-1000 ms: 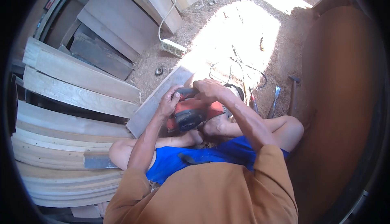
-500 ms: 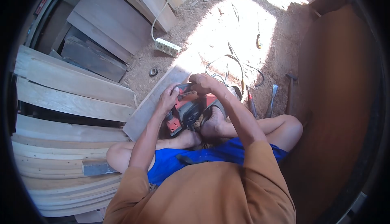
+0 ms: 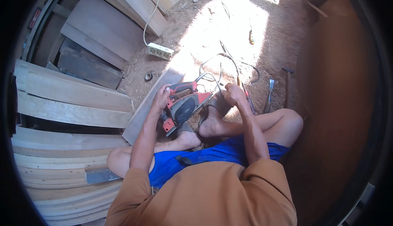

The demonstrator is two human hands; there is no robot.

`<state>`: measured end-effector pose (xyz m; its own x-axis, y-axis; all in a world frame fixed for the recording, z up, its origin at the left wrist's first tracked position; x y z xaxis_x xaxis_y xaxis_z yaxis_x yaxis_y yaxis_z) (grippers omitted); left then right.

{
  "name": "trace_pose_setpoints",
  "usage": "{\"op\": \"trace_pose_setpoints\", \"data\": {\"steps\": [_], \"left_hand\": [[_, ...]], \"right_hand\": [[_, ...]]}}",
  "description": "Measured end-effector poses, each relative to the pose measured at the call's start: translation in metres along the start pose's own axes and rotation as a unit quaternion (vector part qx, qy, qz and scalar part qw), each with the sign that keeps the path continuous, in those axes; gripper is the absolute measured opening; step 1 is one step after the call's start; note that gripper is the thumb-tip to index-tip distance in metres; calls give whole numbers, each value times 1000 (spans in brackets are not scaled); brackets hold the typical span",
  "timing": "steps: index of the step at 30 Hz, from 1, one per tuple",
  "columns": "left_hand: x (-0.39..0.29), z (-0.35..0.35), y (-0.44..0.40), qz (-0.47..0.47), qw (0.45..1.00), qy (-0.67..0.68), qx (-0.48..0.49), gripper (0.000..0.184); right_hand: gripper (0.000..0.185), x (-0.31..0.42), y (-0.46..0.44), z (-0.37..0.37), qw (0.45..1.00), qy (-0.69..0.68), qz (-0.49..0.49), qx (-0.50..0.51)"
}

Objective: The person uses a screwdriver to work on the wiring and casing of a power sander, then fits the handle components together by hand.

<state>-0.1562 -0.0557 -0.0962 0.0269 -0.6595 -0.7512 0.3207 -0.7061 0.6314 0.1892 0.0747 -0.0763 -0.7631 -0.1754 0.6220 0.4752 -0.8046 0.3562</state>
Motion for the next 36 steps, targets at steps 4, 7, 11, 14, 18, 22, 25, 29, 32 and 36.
{"op": "trace_pose_setpoints", "data": {"steps": [4,7,11,14,18,22,25,29,32,36], "left_hand": [[2,1,-7,-2,1000,12,16,34],[-2,1,-11,11,1000,-5,14,35],[-5,0,-19,55,998,-22,18,34],[-4,0,-27,45,999,-26,8,34],[-2,0,-25,35,999,-27,-4,35],[-6,1,-23,45,997,-67,11,37],[0,9,-37,32,992,-103,72,39],[-6,14,-41,28,969,-182,165,42],[-12,8,-38,39,951,-207,227,42],[-35,11,-25,45,935,-199,290,40]], "right_hand": [[51,7,12,-16,1000,2,4,12],[54,32,8,0,998,13,58,32],[47,78,-6,77,981,72,179,-20],[45,111,-30,153,967,154,197,-57],[36,148,-52,241,958,196,164,-128],[29,144,-72,270,964,194,126,-132],[29,131,-105,255,965,194,141,-108],[23,105,-182,200,903,350,243,-57],[23,55,-267,130,629,622,451,-120],[22,72,-322,148,856,106,488,-134]]}}
Point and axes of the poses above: each hand's wrist, its own y-axis away from the middle knuckle, its own z-axis out of the back of the hand, x = y × z, the point moved 7 cm from there along -y, towards the middle knuckle, and after that the axes turned 11 degrees about z, right-handed, at the moved point
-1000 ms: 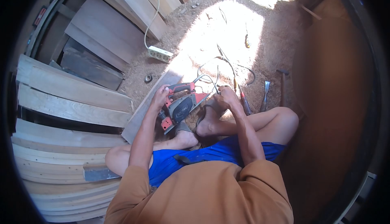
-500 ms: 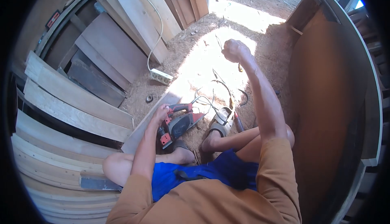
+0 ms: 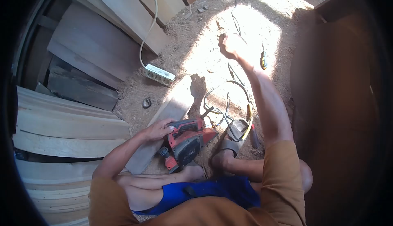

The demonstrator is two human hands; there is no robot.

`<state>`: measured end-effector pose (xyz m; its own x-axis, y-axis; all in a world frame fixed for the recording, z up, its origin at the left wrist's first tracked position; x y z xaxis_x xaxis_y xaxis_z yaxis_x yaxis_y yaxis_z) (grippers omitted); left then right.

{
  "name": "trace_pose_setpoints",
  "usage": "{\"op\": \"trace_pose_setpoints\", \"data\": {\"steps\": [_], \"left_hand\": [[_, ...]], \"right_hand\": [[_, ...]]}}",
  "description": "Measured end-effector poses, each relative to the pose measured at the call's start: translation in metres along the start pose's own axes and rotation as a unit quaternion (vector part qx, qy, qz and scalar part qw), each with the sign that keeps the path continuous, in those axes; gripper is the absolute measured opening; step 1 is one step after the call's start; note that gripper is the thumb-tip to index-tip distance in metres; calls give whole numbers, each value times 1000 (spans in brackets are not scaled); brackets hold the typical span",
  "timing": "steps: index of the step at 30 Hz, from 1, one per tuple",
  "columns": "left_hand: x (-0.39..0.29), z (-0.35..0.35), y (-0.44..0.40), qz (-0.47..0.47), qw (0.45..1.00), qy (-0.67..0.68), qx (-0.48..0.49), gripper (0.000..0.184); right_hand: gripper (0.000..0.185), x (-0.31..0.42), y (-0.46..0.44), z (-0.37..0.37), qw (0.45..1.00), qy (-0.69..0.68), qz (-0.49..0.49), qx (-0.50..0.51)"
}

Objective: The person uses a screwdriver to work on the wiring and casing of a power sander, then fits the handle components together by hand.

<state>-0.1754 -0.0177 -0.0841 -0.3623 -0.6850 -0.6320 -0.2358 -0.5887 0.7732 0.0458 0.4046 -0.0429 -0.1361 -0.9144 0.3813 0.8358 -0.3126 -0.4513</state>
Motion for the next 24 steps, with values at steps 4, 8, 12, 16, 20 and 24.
{"op": "trace_pose_setpoints", "data": {"steps": [4,8,12,16,20,24], "left_hand": [[-14,4,7,-26,999,-5,43,44],[-19,6,5,-85,994,-65,9,46],[-24,6,6,-120,991,-57,-13,47],[-12,3,7,-85,993,-82,-25,53],[-11,7,10,-86,990,-105,-45,55],[-12,8,8,-32,995,-97,6,58]], "right_hand": [[21,-141,-8,-94,948,260,131,-125],[19,-123,-76,-83,982,-1,-177,-62],[25,-156,-102,-111,981,-31,-183,-48],[41,-203,-109,-119,991,-45,-69,-108],[49,-247,-130,-143,986,-130,-106,14],[28,-207,-174,-138,974,188,-97,83]]}}
Point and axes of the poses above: each hand's wrist, its own y-axis away from the middle knuckle, its own z-axis out of the back of the hand, x = y × z, the point moved 7 cm from there along -y, towards the middle knuckle, and after that the axes turned 11 degrees about z, right-handed, at the moved point
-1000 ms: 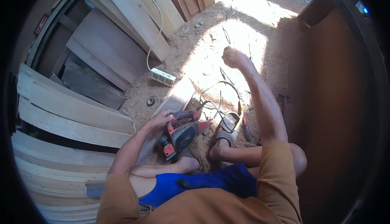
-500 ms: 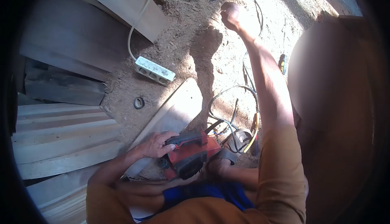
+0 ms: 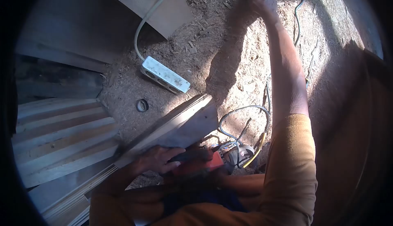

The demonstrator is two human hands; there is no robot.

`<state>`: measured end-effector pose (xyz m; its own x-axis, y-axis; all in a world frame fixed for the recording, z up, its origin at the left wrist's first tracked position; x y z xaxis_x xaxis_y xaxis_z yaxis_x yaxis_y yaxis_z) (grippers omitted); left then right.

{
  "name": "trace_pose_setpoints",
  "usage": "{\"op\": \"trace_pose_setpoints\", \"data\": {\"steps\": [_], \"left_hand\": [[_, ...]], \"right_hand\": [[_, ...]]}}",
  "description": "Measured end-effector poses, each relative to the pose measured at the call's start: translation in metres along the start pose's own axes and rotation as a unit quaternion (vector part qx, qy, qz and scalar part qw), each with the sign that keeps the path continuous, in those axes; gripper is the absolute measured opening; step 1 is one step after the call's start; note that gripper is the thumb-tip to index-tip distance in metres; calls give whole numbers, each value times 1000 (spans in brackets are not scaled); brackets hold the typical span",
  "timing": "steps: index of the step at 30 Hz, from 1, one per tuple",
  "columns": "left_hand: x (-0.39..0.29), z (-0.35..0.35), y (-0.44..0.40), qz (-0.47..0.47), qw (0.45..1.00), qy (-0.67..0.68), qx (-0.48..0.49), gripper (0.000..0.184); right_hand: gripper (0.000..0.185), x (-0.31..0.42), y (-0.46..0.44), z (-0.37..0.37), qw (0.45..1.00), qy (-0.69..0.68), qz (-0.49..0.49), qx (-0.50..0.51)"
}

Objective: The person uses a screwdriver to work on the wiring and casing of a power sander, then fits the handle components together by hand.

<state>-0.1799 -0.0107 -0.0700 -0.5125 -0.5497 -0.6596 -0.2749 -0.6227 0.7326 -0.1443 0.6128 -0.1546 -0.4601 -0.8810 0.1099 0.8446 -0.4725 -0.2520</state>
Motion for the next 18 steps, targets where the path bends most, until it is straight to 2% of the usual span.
{"op": "trace_pose_setpoints", "data": {"steps": [3,6,9,11,13,14,15,16,18], "left_hand": [[-5,4,2,-51,997,-12,-61,55],[-6,5,2,-52,997,-19,-61,54],[-6,5,2,-43,997,-14,-59,55],[-6,5,3,-41,997,-9,-60,54],[-7,5,3,-47,997,-4,-68,54],[-7,5,4,-55,996,-3,-75,54],[-8,6,3,-63,995,-3,-82,54],[-8,5,2,-60,995,-3,-76,55],[-5,2,3,-53,996,-2,-66,55]], "right_hand": [[29,-8,2,-9,995,-8,-79,57],[28,-1,-4,-7,990,18,-109,82],[27,1,-7,-7,993,41,-58,98],[23,-10,7,-6,1000,-7,26,1],[20,-22,17,3,983,-173,-32,-47],[18,-37,29,0,941,-309,-132,-46],[19,-43,41,-4,870,-444,-203,-68],[21,-47,54,-6,775,-558,-276,-108],[25,-51,63,-13,637,-684,-310,-173]]}}
Point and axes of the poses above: each hand's wrist, its own y-axis away from the middle knuckle, its own z-axis out of the back of the hand, x = y × z, the point moved 7 cm from there along -y, towards the middle knuckle, and after that the axes turned 11 degrees about z, right-handed, at the moved point
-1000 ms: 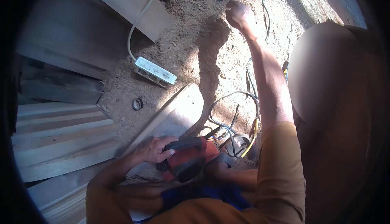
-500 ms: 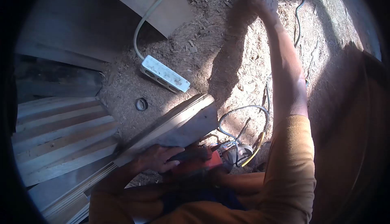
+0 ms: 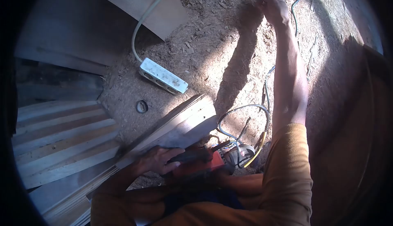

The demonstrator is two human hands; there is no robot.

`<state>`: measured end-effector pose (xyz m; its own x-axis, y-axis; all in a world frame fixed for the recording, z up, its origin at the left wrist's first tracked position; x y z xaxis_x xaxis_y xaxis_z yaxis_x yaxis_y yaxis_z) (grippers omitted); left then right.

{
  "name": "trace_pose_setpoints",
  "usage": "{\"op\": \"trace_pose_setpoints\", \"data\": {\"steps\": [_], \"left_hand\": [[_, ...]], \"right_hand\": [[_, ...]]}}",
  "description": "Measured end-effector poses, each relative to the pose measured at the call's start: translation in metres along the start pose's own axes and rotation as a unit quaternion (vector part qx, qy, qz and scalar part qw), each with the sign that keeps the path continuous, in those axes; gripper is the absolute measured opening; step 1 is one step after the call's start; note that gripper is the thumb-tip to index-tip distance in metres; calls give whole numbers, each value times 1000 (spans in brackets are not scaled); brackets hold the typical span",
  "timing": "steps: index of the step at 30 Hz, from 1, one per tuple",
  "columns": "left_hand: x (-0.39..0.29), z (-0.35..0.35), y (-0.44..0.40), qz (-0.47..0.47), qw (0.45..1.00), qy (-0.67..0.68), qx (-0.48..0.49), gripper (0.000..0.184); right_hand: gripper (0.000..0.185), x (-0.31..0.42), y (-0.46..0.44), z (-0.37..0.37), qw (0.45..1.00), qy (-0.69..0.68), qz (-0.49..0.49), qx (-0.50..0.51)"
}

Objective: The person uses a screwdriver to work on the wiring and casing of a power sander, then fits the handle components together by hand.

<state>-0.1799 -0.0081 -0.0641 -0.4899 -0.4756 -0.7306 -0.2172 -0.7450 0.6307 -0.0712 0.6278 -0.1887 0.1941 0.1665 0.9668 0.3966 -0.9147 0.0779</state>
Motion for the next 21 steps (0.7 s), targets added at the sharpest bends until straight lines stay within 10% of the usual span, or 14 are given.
{"op": "trace_pose_setpoints", "data": {"steps": [6,10,13,21], "left_hand": [[2,-2,-1,7,1000,1,11,55],[0,-1,-2,21,1000,3,21,54],[-3,2,-2,36,999,7,28,53],[0,0,0,4,1000,6,-16,53]], "right_hand": [[22,3,19,-1,977,-203,-58,-14],[21,3,-5,-14,938,323,92,87],[24,12,-1,-63,695,588,378,167],[26,4,-8,-84,627,730,175,207]]}}
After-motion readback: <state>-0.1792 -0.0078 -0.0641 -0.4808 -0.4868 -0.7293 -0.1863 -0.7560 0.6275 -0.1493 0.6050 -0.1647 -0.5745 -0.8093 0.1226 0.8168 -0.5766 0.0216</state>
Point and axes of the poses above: each hand's wrist, its own y-axis away from the middle knuckle, its own z-axis out of the back of the hand, x = y × z, the point moved 7 cm from there along -y, towards the middle knuckle, and after that the axes turned 11 degrees about z, right-handed, at the moved point
